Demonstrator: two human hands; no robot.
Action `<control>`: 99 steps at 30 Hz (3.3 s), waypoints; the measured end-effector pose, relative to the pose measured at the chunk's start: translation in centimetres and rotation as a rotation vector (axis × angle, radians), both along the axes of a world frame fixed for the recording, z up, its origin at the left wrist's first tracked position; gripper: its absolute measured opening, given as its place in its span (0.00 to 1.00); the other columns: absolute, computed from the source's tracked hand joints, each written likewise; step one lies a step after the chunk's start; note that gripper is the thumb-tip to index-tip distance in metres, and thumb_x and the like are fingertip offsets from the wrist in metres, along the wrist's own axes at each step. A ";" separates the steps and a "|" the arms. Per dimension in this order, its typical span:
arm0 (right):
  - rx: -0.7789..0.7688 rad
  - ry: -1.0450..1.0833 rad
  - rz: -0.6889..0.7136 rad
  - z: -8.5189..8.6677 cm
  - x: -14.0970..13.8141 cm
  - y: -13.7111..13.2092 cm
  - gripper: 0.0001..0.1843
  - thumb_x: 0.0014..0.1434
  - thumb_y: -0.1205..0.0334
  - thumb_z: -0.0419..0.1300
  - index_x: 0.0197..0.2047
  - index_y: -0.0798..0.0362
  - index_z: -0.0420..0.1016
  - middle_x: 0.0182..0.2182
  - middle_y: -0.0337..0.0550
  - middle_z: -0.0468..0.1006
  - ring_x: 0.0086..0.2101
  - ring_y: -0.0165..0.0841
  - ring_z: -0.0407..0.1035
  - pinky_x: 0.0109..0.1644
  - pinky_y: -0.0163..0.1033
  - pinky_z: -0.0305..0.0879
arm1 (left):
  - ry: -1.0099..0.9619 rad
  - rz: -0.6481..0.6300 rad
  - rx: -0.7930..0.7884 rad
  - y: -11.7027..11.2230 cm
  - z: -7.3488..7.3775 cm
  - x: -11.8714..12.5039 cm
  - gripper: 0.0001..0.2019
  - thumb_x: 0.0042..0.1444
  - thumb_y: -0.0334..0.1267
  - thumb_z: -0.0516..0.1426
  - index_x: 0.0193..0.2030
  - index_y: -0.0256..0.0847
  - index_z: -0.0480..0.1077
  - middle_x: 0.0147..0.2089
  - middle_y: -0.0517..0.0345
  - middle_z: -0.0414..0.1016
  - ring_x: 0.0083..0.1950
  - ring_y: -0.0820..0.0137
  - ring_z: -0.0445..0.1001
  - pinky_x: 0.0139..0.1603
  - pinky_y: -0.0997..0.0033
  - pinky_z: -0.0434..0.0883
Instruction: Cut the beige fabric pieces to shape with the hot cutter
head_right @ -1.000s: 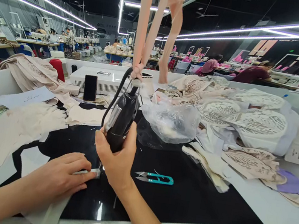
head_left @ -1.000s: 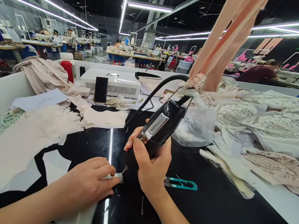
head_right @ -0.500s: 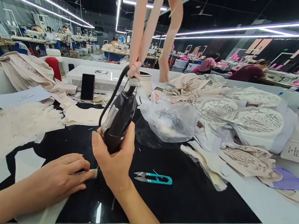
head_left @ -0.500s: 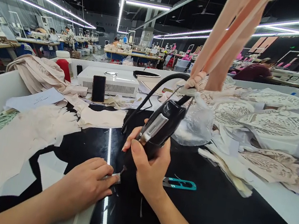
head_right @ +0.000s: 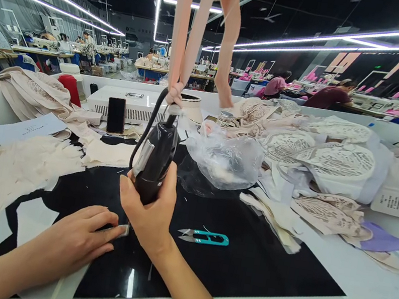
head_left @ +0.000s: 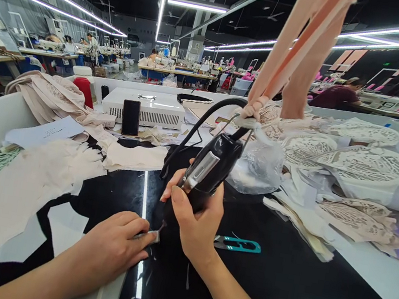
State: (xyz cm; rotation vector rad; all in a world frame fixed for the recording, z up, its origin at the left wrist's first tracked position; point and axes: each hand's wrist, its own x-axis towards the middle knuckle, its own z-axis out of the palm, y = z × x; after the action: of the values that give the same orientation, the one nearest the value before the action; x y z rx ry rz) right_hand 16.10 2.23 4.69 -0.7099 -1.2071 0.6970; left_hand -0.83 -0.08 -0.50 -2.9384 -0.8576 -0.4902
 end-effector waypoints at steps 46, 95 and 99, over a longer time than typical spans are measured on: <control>-0.012 0.059 0.001 0.0 -0.1 -0.1 0.11 0.58 0.62 0.65 0.39 0.47 0.64 0.28 0.30 0.73 0.23 0.27 0.68 0.28 0.36 0.71 | 0.050 0.038 0.158 -0.1 -0.3 -0.1 0.17 0.65 0.36 0.59 0.59 0.34 0.69 0.47 0.51 0.74 0.43 0.63 0.73 0.43 0.63 0.75; 0.011 0.138 0.075 0.2 -0.3 -1.1 0.14 0.59 0.59 0.67 0.45 0.44 0.68 0.32 0.31 0.76 0.25 0.27 0.70 0.29 0.35 0.72 | -0.143 -0.001 0.020 -1.7 -0.4 -1.7 0.13 0.70 0.28 0.48 0.54 0.36 0.70 0.45 0.50 0.75 0.46 0.65 0.75 0.47 0.64 0.78; 0.000 0.135 0.097 0.0 -1.3 -0.6 0.15 0.58 0.59 0.67 0.45 0.45 0.67 0.31 0.31 0.76 0.25 0.27 0.70 0.29 0.35 0.72 | -0.133 0.010 -0.003 -1.7 -0.6 -1.8 0.13 0.69 0.28 0.49 0.55 0.37 0.69 0.46 0.50 0.74 0.47 0.65 0.75 0.48 0.64 0.78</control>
State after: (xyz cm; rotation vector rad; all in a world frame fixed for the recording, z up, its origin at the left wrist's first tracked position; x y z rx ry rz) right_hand 14.76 1.60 4.65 -0.5976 -1.1234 0.8122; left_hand -2.59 -1.77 -1.15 -2.9299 -0.8865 -0.6903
